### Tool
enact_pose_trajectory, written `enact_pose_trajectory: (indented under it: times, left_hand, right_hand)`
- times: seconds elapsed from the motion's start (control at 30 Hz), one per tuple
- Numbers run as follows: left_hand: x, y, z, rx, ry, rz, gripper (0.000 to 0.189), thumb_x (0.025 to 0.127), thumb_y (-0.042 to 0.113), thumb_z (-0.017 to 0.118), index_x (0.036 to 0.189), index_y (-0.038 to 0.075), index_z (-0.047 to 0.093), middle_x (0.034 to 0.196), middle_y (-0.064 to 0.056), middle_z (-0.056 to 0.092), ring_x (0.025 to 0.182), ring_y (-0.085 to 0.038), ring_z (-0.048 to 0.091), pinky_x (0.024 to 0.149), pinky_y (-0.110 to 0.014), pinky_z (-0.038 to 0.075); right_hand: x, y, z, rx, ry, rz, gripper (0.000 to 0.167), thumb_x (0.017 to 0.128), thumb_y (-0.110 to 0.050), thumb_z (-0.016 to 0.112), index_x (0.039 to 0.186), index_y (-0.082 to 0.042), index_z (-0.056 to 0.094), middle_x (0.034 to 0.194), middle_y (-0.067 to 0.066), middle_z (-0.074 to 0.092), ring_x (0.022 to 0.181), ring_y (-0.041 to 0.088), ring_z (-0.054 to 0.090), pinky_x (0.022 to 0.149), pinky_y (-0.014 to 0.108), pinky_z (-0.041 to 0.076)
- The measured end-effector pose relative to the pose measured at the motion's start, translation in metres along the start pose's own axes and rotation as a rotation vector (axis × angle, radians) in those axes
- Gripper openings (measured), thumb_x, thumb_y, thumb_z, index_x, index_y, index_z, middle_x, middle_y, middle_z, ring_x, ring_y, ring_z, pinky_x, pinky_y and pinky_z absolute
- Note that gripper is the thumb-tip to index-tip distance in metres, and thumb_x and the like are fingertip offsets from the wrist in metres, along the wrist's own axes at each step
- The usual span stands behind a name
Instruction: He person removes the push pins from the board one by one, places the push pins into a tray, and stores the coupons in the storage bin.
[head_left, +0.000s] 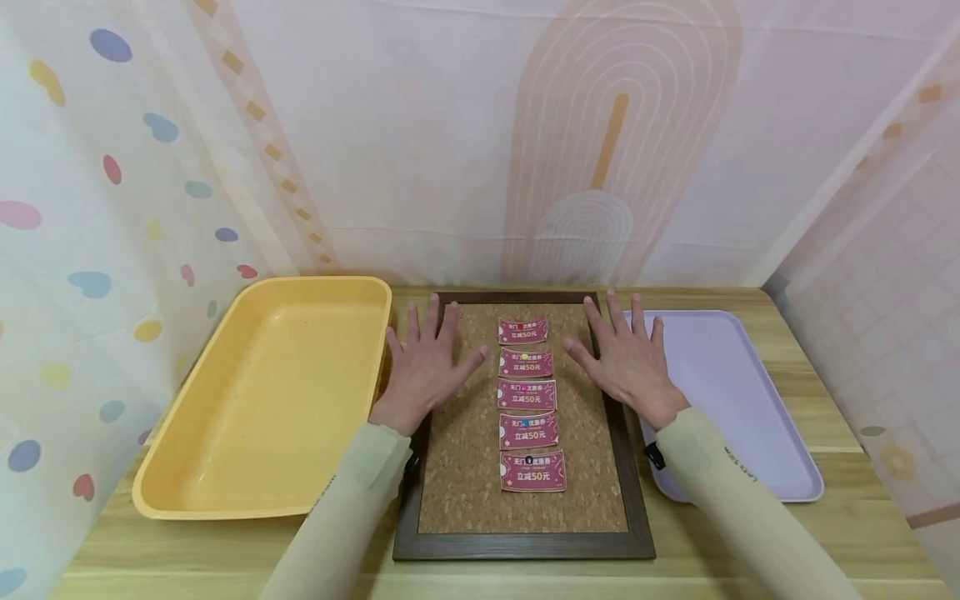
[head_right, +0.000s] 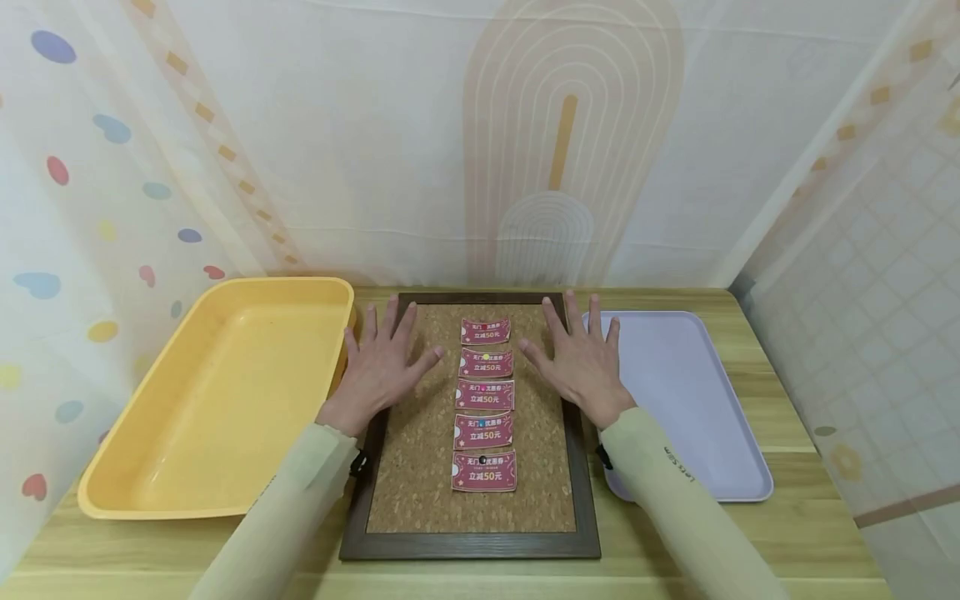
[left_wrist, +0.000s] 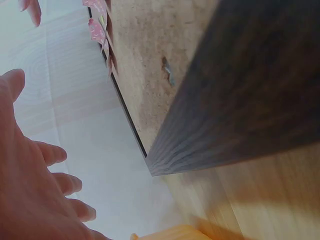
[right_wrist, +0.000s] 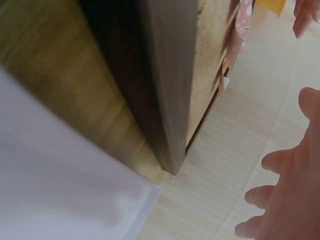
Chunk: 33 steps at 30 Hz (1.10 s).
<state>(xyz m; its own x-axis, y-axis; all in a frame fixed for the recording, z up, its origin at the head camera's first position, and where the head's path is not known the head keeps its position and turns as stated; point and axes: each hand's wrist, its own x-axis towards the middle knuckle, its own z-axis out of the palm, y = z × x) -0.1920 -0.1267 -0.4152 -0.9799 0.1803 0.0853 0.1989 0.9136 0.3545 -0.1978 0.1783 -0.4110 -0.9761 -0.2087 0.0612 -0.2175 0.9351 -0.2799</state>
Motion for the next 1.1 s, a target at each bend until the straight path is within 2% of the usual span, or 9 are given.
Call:
enact_pose_trajectory:
  times: [0.27, 0.47, 0.7, 0.93, 1.1]
  left_hand:
    - [0.003, 0.003, -0.002, -0.018, 0.013, -0.017, 0.095, 0.099, 0.073, 0.041, 0.166, 0.009, 0.02, 0.172, -0.017, 0.003, 0.155, -0.047, -0.001, 0.114, -0.076, -0.001]
    - [0.008, 0.009, -0.003, -0.058, 0.033, 0.007, 0.092, 0.099, 0.07, 0.045, 0.165, 0.009, 0.023, 0.172, -0.018, 0.01, 0.156, -0.044, 0.002, 0.118, -0.072, 0.005]
    - [0.017, 0.017, -0.005, -0.107, 0.009, 0.029, 0.092, 0.098, 0.071, 0.043, 0.164, 0.009, 0.026, 0.17, -0.017, 0.019, 0.156, -0.044, 0.01, 0.118, -0.069, 0.017]
    - [0.025, 0.02, -0.005, -0.247, -0.011, 0.017, 0.091, 0.098, 0.068, 0.046, 0.163, 0.007, 0.03, 0.165, -0.02, 0.032, 0.151, -0.04, 0.03, 0.12, -0.056, 0.028]
    - [0.028, 0.019, -0.002, -0.313, -0.028, 0.006, 0.086, 0.099, 0.063, 0.05, 0.162, 0.007, 0.032, 0.162, -0.022, 0.037, 0.148, -0.041, 0.035, 0.118, -0.056, 0.03]
  right_hand:
    - [0.0, -0.006, -0.006, 0.027, 0.026, 0.014, 0.088, 0.102, -0.073, 0.032, 0.166, -0.015, 0.021, 0.172, 0.019, 0.009, 0.155, 0.048, -0.005, 0.116, 0.074, 0.001]
    - [0.003, -0.014, -0.008, 0.076, 0.064, 0.017, 0.082, 0.104, -0.064, 0.042, 0.164, -0.011, 0.028, 0.17, 0.021, 0.015, 0.155, 0.049, 0.001, 0.117, 0.073, 0.006]
    - [0.011, -0.024, -0.006, 0.17, 0.086, -0.009, 0.074, 0.106, -0.051, 0.051, 0.162, -0.007, 0.032, 0.168, 0.022, 0.023, 0.153, 0.052, 0.012, 0.117, 0.072, 0.013]
    - [0.017, -0.03, -0.004, 0.238, 0.094, -0.054, 0.068, 0.108, -0.042, 0.052, 0.159, -0.001, 0.036, 0.163, 0.025, 0.032, 0.151, 0.049, 0.023, 0.118, 0.065, 0.024]
    - [0.022, -0.034, -0.002, 0.288, 0.089, -0.086, 0.064, 0.107, -0.036, 0.056, 0.155, 0.003, 0.04, 0.161, 0.025, 0.036, 0.15, 0.044, 0.029, 0.119, 0.06, 0.026]
